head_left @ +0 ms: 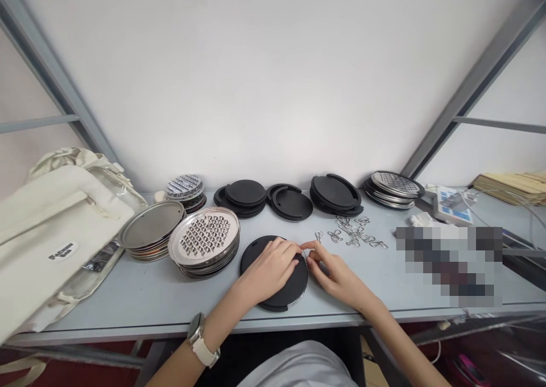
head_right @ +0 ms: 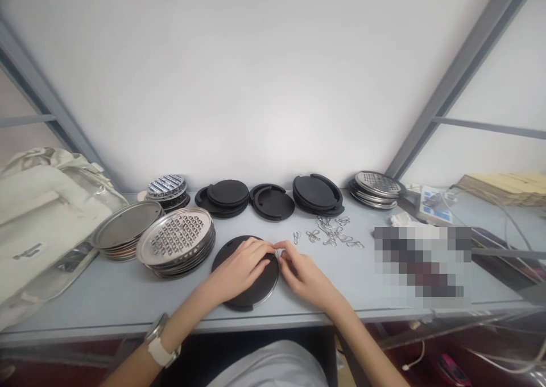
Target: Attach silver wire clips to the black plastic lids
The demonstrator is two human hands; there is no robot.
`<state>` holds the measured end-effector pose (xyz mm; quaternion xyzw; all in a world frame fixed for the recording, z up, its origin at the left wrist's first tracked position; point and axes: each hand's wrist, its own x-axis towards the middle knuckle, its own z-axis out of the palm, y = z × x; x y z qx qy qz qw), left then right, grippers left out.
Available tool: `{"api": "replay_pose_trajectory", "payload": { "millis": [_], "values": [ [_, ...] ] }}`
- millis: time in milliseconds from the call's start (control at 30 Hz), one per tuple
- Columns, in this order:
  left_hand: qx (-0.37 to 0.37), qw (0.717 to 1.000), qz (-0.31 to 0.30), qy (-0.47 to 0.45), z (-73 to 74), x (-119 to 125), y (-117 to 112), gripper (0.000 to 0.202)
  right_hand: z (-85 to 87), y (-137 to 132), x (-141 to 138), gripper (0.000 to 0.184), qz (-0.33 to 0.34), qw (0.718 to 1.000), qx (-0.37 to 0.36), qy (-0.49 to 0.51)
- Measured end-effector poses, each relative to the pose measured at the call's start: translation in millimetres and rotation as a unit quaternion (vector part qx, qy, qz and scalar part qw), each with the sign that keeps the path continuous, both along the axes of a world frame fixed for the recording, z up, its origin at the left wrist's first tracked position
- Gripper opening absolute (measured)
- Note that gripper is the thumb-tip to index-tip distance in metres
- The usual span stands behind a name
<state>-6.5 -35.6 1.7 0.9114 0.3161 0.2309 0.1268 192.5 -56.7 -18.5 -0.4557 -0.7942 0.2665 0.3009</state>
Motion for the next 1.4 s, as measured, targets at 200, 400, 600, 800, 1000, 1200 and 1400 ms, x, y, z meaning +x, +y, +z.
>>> {"api": "replay_pose_trajectory", "payload": {
  "millis": [200,400,600,800,1000,1200,1400],
  "values": [
    [-0.001,1.000,0.004,-0.003,0.3,-0.1,-0.2,0.018,0.3,-0.5,0.5,0.031,0.010,1.000,-0.008,0.008],
    [-0.005,1.000,0.003,-0.004,-0.3,0.8,0.5,0.017,1.6,-1.2,-0.1,0.033,0.025,0.999,-0.016,0.015],
    [-0.008,1.000,-0.001,-0.009,-2.0,0.1,1.6,0.019,1.8,-1.1,-0.1,0.030,0.019,0.999,-0.031,0.013],
    [-0.010,1.000,-0.004,-0.001,-3.6,-0.2,2.9,0.020,-2.0,3.3,0.7,0.024,-0.024,0.998,-0.052,0.031],
    [-0.012,1.000,0.001,0.004,-3.0,0.2,2.4,0.020,-7.8,6.1,1.6,0.019,-0.045,0.998,-0.040,0.013],
    [-0.010,1.000,0.004,0.012,-2.6,-0.4,2.5,0.019,-5.4,4.1,1.1,0.019,-0.024,0.999,-0.039,-0.011],
    [0.001,1.000,0.008,0.018,-3.4,0.0,2.7,0.019,-2.8,5.2,0.8,0.022,-0.017,0.999,-0.010,-0.048]
  ]
}}
